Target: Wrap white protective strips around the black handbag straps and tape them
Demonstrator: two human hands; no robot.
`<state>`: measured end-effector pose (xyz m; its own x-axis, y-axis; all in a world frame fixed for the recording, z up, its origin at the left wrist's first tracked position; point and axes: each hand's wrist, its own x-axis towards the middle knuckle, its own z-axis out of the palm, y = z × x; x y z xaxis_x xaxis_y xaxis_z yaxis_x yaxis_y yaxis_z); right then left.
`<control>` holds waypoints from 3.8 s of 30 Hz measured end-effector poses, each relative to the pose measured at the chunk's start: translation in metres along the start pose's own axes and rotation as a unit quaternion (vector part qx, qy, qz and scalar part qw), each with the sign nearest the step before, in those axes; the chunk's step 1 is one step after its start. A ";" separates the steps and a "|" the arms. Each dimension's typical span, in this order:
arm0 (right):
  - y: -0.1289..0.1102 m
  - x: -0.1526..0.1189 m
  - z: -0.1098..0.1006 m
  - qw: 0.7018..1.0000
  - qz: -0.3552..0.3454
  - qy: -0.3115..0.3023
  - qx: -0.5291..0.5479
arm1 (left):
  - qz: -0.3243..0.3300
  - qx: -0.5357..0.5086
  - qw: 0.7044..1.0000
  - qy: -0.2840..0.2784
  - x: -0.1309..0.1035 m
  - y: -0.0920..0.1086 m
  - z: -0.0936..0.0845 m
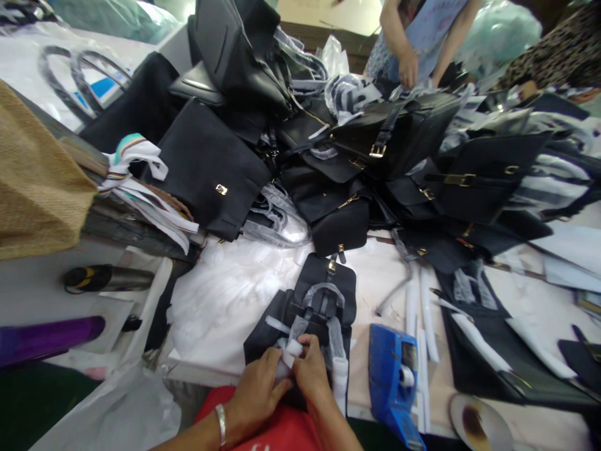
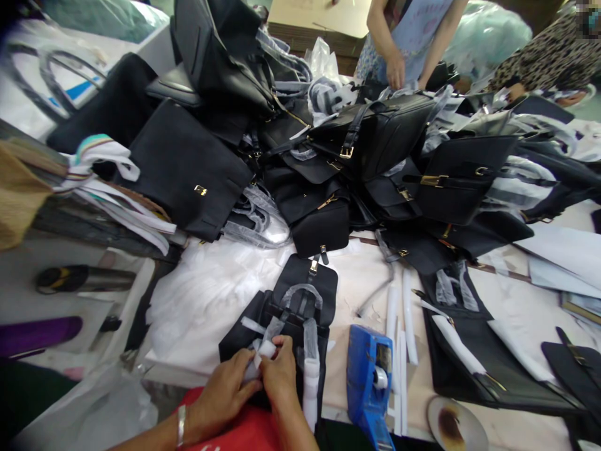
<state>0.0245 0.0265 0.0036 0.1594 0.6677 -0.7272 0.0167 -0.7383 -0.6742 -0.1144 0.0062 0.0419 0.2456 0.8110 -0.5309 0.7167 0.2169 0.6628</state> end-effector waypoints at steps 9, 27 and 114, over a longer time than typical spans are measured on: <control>0.003 0.001 0.001 0.998 0.014 0.003 0.057 | 0.034 0.081 0.996 -0.028 0.011 0.001 0.004; 0.001 -0.043 -0.019 0.993 -0.052 -0.088 0.051 | 0.053 0.092 0.994 -0.012 0.009 -0.006 0.012; 0.067 -0.066 -0.255 0.970 -0.049 0.220 -0.088 | -0.176 -0.233 0.956 -0.013 0.036 -0.007 -0.014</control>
<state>0.2672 -0.0907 0.0394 0.5530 0.6596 -0.5091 0.2154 -0.7034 -0.6774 -0.1197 0.0415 0.0250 0.0621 0.6307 -0.7736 0.3900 0.6981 0.6005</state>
